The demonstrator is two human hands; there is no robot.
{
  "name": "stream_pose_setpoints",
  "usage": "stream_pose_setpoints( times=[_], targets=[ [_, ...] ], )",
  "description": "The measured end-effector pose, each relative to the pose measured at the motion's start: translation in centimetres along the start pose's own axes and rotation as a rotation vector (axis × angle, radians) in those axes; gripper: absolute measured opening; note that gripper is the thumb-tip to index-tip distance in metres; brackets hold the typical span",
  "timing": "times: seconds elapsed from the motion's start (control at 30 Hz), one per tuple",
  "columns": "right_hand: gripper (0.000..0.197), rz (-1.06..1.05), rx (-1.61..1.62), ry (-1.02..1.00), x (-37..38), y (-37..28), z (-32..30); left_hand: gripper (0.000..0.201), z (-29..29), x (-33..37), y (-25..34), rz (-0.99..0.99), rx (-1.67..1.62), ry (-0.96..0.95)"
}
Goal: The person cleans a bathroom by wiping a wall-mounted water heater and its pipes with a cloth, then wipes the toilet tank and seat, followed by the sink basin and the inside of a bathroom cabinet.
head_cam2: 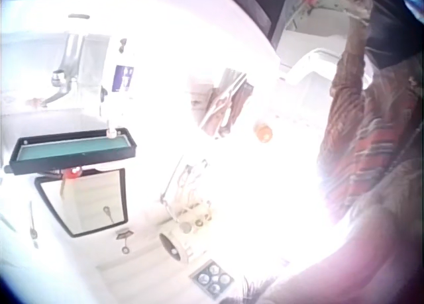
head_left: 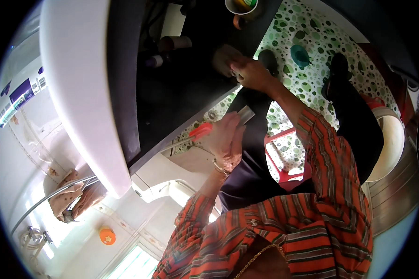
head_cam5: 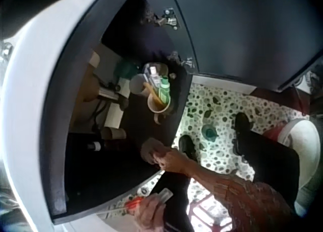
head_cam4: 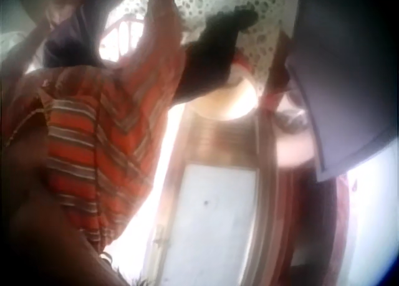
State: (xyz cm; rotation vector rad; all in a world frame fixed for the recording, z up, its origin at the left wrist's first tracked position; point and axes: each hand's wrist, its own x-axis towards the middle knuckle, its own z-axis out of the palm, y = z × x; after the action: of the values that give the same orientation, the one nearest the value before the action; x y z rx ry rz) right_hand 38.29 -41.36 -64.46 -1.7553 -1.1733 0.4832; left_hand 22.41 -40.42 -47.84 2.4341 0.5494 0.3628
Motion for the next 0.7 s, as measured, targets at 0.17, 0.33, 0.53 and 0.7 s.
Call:
stream_pose_setpoints(
  times=[0.17, 0.33, 0.53, 0.7],
  targets=[
    [0.043, 0.187, 0.147, 0.062, 1.7, -3.0, -1.1, 0.033, 0.3, -0.3, -0.5, 0.003, 0.009, 0.005],
    [0.061, 0.181, -0.064, 0.293, 7.5, -1.2, -0.1, 0.033, 0.2, 0.4, 0.7, 0.069, -0.031, -0.028],
    [0.055, -0.042, -0.546, 0.33, 12.3, 1.6, 3.3, 0.033, 0.1, -0.3, 0.5, 0.016, -0.001, 0.01],
    [0.053, -0.208, -0.196, 0.215, 8.4, 3.3, 2.3, 0.031, -0.2, -0.2, 0.6, -0.002, 0.032, 0.003]
  ],
)
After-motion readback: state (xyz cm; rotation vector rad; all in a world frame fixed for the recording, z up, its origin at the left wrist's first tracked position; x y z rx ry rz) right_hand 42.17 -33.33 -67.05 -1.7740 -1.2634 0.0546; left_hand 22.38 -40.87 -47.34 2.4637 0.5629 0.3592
